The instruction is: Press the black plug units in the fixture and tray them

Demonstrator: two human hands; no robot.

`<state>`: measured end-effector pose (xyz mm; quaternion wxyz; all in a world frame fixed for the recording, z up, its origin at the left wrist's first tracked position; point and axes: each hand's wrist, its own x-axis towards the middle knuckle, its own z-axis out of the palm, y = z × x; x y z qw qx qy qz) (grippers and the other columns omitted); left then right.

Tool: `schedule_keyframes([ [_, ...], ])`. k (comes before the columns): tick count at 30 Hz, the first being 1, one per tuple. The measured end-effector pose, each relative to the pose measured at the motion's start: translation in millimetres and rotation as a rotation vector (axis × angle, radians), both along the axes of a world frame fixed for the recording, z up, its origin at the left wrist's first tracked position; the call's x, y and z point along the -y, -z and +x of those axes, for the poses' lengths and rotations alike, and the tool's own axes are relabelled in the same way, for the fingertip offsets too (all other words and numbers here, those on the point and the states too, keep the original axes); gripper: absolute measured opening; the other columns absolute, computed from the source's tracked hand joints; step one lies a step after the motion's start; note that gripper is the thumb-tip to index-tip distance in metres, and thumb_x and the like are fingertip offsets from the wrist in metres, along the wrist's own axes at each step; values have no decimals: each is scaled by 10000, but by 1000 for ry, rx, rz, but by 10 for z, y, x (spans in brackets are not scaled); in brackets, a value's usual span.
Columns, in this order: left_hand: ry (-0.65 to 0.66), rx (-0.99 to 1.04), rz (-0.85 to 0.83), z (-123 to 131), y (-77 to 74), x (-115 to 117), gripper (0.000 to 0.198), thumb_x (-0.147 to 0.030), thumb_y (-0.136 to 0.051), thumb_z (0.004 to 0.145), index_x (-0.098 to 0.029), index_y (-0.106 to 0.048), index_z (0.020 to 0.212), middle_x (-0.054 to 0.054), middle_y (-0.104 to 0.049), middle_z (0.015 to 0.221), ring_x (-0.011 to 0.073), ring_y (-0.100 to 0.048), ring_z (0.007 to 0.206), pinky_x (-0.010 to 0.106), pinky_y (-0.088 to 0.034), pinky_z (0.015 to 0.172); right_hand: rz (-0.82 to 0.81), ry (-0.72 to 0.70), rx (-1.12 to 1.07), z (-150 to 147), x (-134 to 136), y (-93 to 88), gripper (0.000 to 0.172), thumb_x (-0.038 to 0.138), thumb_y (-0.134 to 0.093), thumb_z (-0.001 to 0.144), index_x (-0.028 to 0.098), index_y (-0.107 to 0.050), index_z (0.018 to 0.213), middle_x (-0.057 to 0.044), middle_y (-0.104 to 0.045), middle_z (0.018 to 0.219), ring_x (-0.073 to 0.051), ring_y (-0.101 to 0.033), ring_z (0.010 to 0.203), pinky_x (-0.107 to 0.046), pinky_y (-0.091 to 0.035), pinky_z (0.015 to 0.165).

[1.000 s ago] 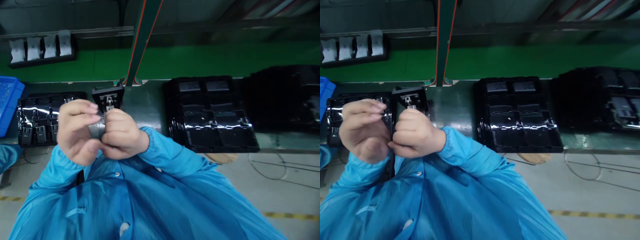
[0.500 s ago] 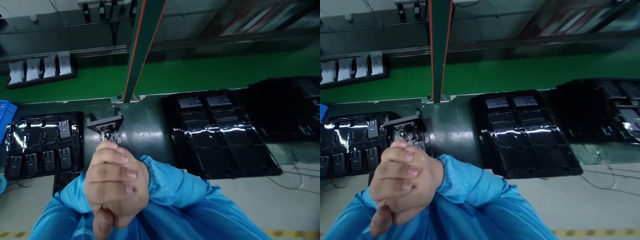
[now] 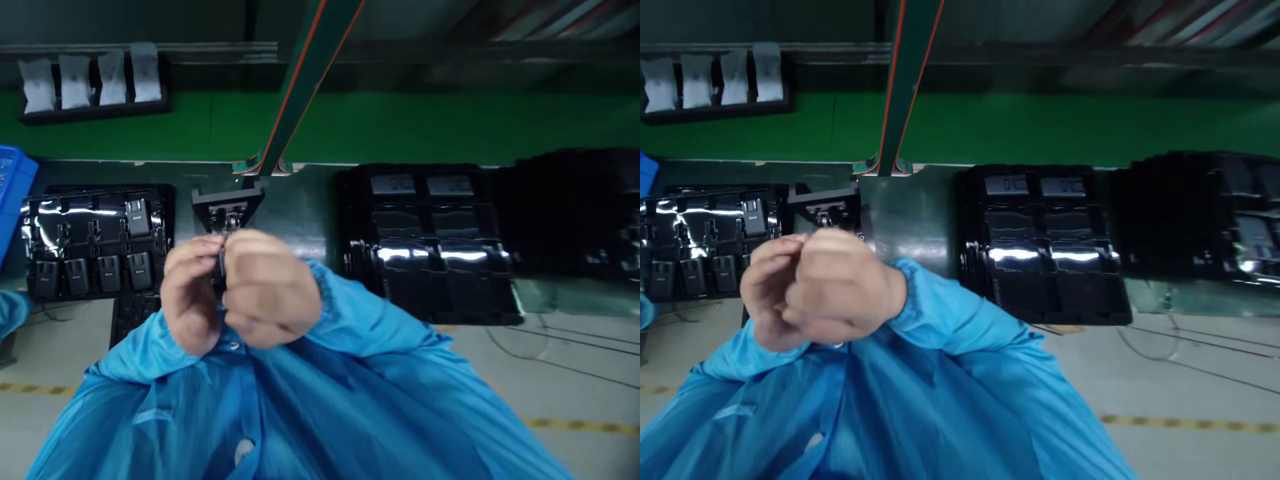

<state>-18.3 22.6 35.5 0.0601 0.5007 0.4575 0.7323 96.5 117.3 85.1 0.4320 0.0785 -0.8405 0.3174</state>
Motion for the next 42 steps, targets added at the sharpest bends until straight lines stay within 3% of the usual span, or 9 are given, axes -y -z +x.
schedule_keyframes([
  [3,-100,7,-127,-158,184,284,305,-509,-610,1019,-235,-721,1093,65,-688,1051,251,-704,1010,455,-603,944,-157,162,-66,-143,-291,-327,264,227,-466,1113,200,-609,892,17,-613,871,-118,-620,856,-291,-562,876],
  [7,-133,-54,-540,-322,479,974,114,-300,-672,1006,-207,-731,977,55,-720,996,223,-706,958,379,-578,877,-397,303,356,-417,-741,-513,231,147,-537,1097,139,-620,882,83,-518,783,-44,-516,737,-191,-468,745],
  [11,-182,-28,-872,-334,671,1577,144,-293,-645,1021,-203,-731,947,52,-730,1001,217,-700,988,353,-554,920,-452,343,496,-454,-997,-306,279,241,-565,1115,135,-625,865,82,-548,786,-39,-530,757,-203,-455,752],
  [15,-142,-34,-1020,-320,673,1809,161,-314,-641,1021,-212,-734,936,46,-733,985,215,-699,978,333,-552,910,-505,565,-17,-113,-775,116,179,226,-532,1121,182,-646,991,29,-637,936,-88,-634,924,-257,-522,891],
  [18,-115,-96,-1015,-380,605,1734,138,-294,-649,1016,-220,-733,936,42,-738,987,215,-701,976,329,-550,902,-562,830,-145,252,-357,539,231,269,-514,1112,212,-612,911,16,-589,853,-140,-635,860,-310,-531,836],
  [25,48,-149,-993,-509,514,920,162,-321,-649,1018,-220,-764,1069,65,-775,1092,223,-728,1015,351,-569,932,-701,687,408,706,500,1357,79,219,-591,1002,229,-667,981,-40,-693,945,-181,-635,785,-345,-551,768],
  [32,103,-339,-1212,-395,675,362,330,-357,-704,925,-201,-755,1212,81,-789,1073,224,-694,871,349,-554,763,-618,574,632,557,484,1411,269,223,-637,965,192,-665,1230,-126,-719,1206,-210,-666,862,-386,-576,874],
  [37,76,-166,-1168,-351,787,308,363,-373,-720,897,-168,-736,1196,101,-806,1083,193,-674,798,337,-550,758,-722,567,635,414,380,1445,224,246,-674,936,194,-705,1152,-59,-716,959,-182,-612,748,-340,-528,781],
  [42,67,58,-1164,-352,875,223,378,-414,-767,841,-157,-724,1116,58,-774,915,167,-648,717,306,-523,719,-833,589,610,341,348,1482,182,291,-689,909,203,-709,1068,48,-536,667,-143,-483,609,-291,-430,656],
])
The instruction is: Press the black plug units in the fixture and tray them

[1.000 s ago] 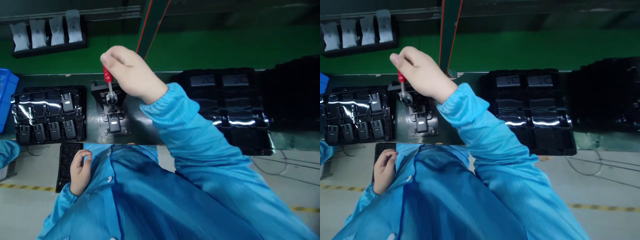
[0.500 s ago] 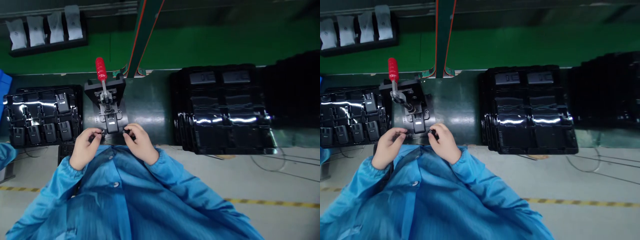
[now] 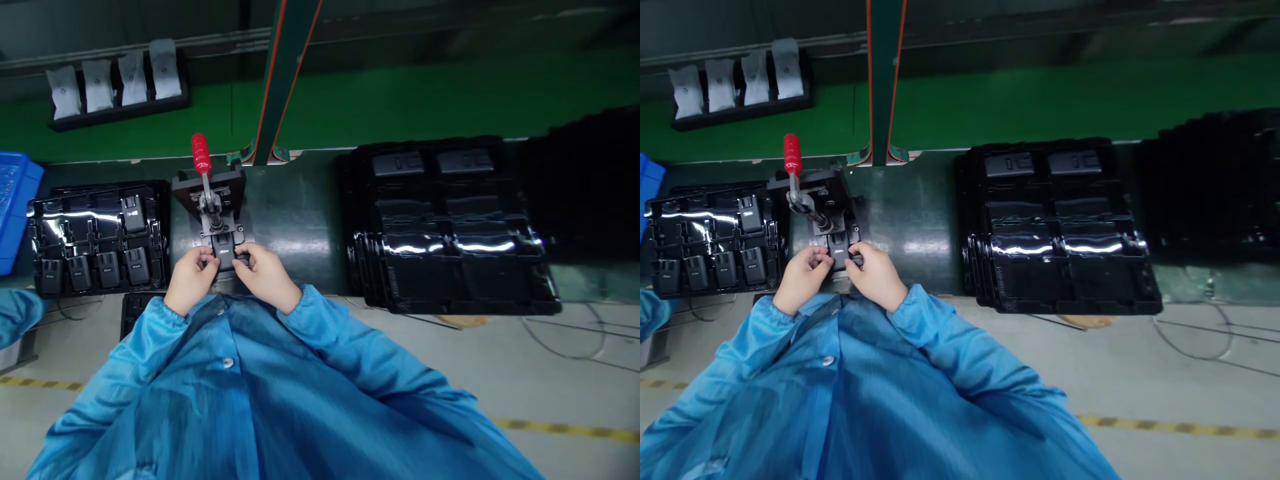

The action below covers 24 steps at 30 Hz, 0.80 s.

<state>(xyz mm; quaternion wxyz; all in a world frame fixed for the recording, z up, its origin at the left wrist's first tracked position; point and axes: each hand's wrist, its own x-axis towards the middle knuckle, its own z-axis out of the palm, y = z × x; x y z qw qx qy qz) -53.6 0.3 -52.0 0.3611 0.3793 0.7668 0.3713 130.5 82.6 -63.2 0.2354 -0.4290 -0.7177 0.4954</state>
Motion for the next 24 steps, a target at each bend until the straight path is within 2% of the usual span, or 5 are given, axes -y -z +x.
schedule_keyframes([
  [3,-51,116,3,-4,11,-62,399,-445,-799,810,-158,-706,1071,26,-735,823,159,-649,692,283,-504,679,-71,48,-50,-35,42,-10,188,310,-683,893,214,-692,1054,73,-485,639,-125,-434,549,-282,-381,601],
  [9,-10,226,24,41,-122,-9,529,-460,-844,787,-135,-687,1174,-10,-693,754,148,-605,665,265,-462,642,-91,125,-148,-6,187,-90,159,339,-664,897,222,-660,1004,85,-438,600,-127,-414,538,-288,-360,589],
  [13,33,299,94,142,-199,185,415,-429,-805,871,-143,-712,1157,2,-687,813,140,-603,713,263,-470,688,-156,107,-210,132,326,-121,180,370,-659,929,226,-655,1036,90,-420,601,-126,-403,537,-283,-356,577],
  [17,82,358,141,272,-258,336,300,-399,-757,943,-167,-717,1129,27,-708,902,154,-640,807,274,-508,767,-250,100,-249,297,505,-125,168,391,-658,953,234,-639,1011,69,-478,633,-132,-447,545,-283,-367,558],
  [24,185,386,111,489,-384,313,326,-462,-756,934,-190,-721,1111,55,-760,964,195,-694,864,310,-566,810,-266,152,-315,529,719,-166,151,378,-660,965,241,-593,969,52,-525,690,-136,-492,595,-288,-401,598],
])
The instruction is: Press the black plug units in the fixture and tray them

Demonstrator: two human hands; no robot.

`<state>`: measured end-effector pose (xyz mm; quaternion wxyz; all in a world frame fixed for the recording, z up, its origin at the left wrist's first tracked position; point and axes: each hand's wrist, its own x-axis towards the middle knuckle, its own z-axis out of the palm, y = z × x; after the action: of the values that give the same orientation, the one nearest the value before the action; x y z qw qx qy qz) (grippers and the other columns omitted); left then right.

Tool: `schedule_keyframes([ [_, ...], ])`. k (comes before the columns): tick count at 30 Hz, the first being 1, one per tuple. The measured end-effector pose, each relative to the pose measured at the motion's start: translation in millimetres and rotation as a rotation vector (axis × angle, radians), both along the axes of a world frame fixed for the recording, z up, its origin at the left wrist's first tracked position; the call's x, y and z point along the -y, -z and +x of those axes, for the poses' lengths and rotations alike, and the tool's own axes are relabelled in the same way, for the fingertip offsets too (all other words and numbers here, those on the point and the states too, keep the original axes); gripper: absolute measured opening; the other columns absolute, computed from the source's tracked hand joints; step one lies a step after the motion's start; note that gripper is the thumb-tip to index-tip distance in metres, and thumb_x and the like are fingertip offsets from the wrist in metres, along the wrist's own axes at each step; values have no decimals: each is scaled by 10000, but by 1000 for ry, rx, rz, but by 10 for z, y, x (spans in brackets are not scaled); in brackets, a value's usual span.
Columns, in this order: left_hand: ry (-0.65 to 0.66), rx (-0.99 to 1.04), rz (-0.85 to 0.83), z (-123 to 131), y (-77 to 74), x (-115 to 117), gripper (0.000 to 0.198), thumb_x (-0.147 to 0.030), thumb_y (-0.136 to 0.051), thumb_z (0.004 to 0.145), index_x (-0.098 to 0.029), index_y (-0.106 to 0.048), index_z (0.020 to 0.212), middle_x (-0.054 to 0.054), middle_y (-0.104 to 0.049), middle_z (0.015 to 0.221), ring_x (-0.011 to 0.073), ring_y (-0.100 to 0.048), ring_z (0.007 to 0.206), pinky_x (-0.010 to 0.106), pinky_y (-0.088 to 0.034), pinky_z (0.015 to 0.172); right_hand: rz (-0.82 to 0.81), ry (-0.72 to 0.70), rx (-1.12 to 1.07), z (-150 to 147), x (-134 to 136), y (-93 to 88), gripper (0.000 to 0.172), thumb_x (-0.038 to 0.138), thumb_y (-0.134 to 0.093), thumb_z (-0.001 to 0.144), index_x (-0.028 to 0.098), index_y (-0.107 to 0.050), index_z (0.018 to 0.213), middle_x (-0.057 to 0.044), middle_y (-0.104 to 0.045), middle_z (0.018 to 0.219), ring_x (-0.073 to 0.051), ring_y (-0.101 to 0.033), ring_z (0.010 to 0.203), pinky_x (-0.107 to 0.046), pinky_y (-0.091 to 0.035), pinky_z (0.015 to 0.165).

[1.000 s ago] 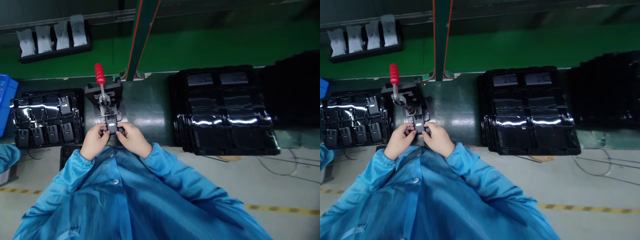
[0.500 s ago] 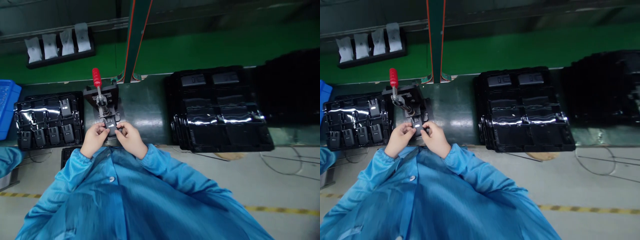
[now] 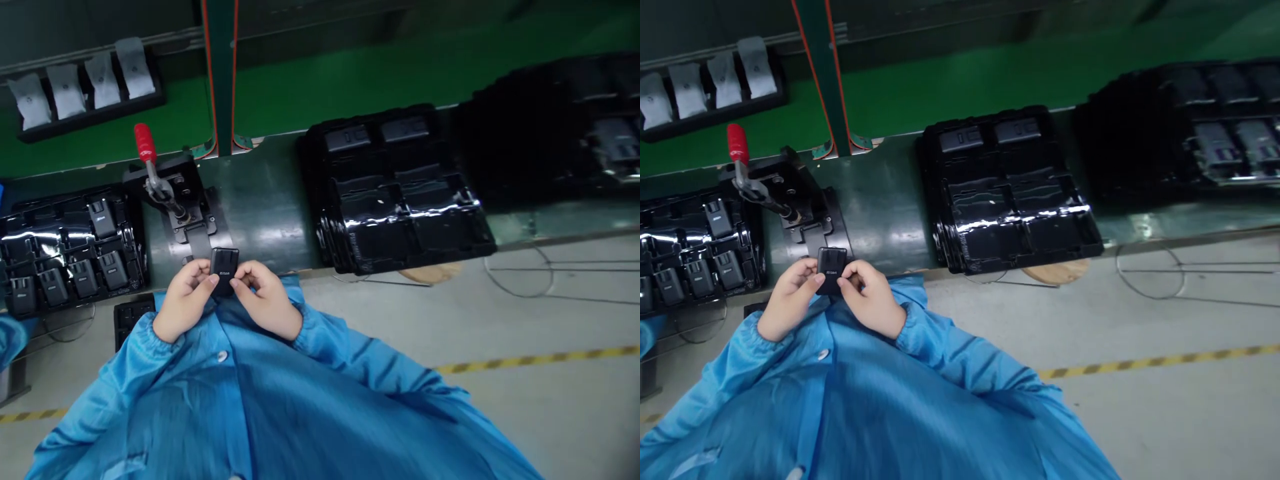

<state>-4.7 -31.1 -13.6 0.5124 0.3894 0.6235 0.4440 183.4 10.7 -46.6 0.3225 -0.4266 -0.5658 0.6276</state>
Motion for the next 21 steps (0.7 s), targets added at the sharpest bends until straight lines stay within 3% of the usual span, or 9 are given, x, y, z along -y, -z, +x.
schedule_keyframes([
  [3,19,-14,6,66,-15,-59,333,-478,-764,921,-189,-725,1082,48,-749,916,198,-696,848,311,-575,797,9,35,-52,96,-15,-32,181,376,-664,969,247,-571,1055,57,-523,730,-129,-487,609,-283,-415,617],
  [7,104,-8,12,176,-3,-119,347,-496,-764,931,-186,-732,1083,44,-738,900,182,-674,809,290,-569,760,21,96,-120,270,-105,-95,375,382,-686,965,262,-515,1277,-10,-651,1002,-118,-528,678,-287,-475,665],
  [9,174,5,7,266,11,-146,348,-502,-759,943,-187,-736,1089,47,-739,910,182,-677,809,285,-571,751,23,80,-133,394,-160,-133,438,391,-681,974,267,-503,1355,-19,-673,1022,-122,-550,691,-288,-486,669],
  [15,365,34,13,629,38,-297,352,-510,-729,975,-191,-762,1119,76,-776,952,218,-744,867,332,-632,813,88,31,-12,900,-277,-217,290,430,-683,977,219,-685,1177,-30,-708,942,-152,-629,739,-303,-527,687],
  [18,516,-21,60,760,14,-363,376,-459,-707,998,-216,-751,1281,101,-798,1030,234,-769,898,376,-658,858,104,162,-44,1217,-355,-279,304,440,-707,964,221,-687,1173,-48,-731,985,-177,-679,811,-326,-566,731],
  [21,751,-131,137,814,-37,-382,382,-381,-743,968,-308,-764,1342,106,-812,1145,255,-791,970,392,-669,924,164,409,-38,1605,-561,-409,306,432,-753,929,232,-662,1142,-39,-720,937,-179,-672,787,-321,-558,690],
])
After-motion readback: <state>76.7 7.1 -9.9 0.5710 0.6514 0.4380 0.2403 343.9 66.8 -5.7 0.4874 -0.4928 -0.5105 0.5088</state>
